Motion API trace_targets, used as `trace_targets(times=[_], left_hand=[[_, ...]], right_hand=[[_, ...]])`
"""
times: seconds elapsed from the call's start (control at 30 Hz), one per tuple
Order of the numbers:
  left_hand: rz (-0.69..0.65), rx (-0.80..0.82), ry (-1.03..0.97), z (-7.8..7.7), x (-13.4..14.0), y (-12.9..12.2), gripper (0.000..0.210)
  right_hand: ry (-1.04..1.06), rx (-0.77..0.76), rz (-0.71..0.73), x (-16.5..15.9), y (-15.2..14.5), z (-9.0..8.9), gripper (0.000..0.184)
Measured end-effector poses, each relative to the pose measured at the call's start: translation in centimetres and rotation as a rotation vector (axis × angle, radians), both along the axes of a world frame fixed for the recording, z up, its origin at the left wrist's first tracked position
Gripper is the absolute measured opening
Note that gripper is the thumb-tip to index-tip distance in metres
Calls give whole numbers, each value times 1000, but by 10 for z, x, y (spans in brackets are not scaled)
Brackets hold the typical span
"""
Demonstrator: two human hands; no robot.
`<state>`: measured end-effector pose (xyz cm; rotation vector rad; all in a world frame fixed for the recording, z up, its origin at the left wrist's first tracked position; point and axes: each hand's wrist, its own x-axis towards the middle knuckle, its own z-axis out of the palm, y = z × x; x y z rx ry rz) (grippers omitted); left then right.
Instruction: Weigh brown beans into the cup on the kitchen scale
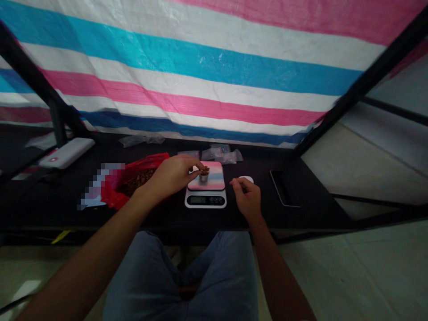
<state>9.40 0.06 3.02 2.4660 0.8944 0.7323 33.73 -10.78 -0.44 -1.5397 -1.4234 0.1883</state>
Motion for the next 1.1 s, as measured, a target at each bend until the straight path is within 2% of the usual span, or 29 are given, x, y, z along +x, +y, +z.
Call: trace_targets(times=[0.2, 0.37, 0.57, 0.87, 1.1], left_hand=[[-49, 134, 89, -5, 6, -2, 33], [-56, 187, 69, -10, 6, -2, 31], [-38, 178, 29, -10, 5, 0, 36], [88, 157, 72, -9, 6, 5, 37], [75, 179, 30, -10, 4, 0, 31]], right_hand=[[-12, -1, 7, 1, -1, 1, 30], [-5, 0, 6, 1, 0, 0, 30], [-5, -2, 1, 0, -1, 0, 30], [-13, 1, 6, 1, -1, 0, 31], [4, 1, 7, 2, -1, -1, 32]])
